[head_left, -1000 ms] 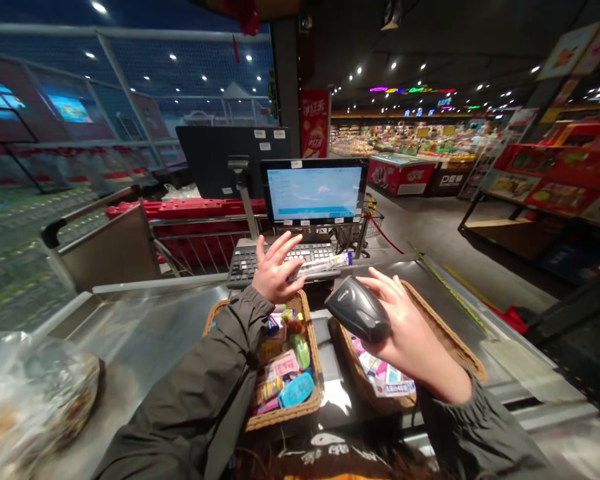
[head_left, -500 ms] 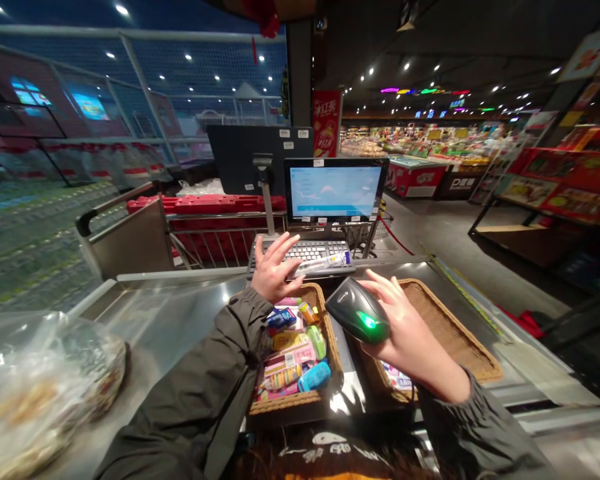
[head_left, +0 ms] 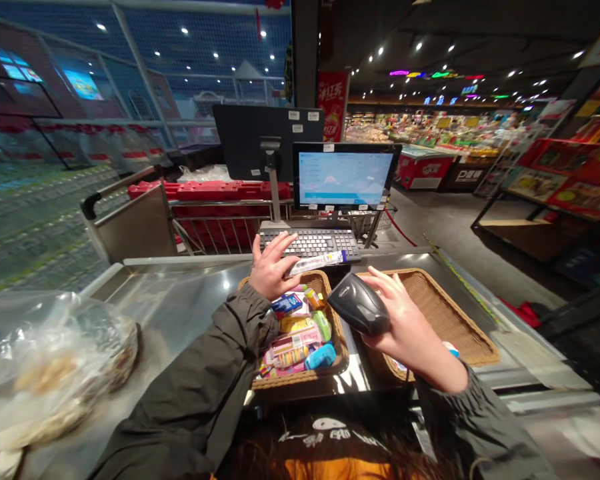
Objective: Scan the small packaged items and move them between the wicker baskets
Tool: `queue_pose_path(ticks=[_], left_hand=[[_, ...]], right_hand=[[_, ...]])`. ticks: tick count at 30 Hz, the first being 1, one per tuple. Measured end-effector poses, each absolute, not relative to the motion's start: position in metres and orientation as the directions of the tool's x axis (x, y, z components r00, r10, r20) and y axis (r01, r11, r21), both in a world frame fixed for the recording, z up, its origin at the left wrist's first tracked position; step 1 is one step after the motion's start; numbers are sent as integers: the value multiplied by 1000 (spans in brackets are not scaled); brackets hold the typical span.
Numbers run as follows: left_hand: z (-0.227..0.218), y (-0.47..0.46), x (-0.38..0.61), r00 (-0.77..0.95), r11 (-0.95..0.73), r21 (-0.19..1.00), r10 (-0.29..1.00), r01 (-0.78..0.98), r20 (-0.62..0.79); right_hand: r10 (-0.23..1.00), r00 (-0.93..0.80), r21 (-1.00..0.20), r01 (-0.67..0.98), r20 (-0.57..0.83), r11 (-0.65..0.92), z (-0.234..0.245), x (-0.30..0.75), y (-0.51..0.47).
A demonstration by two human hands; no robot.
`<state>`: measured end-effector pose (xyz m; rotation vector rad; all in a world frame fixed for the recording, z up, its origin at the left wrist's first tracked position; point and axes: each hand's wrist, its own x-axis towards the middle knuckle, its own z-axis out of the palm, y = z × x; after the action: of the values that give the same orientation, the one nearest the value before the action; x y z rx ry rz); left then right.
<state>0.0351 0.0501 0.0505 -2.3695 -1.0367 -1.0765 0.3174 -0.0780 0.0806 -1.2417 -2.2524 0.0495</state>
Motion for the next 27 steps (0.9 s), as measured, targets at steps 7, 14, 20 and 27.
queue_pose_path(ticks=[7, 14, 20, 27], left_hand=[[20, 34, 7, 486, -663, 34, 581, 748, 653], [-15, 16, -21, 512, -612, 83, 721, 786, 468], [-21, 7, -34, 550, -559, 59, 826, 827, 121], [0, 12, -7, 636, -648, -11, 743, 761, 208]], right_hand=[[823, -418, -331, 769, 385, 546, 68, 312, -76], [820, -435, -335, 761, 371, 555, 58, 312, -69], [824, -418, -350, 760, 383, 548, 58, 319, -67], [841, -251, -359, 818, 479, 449, 56, 363, -66]])
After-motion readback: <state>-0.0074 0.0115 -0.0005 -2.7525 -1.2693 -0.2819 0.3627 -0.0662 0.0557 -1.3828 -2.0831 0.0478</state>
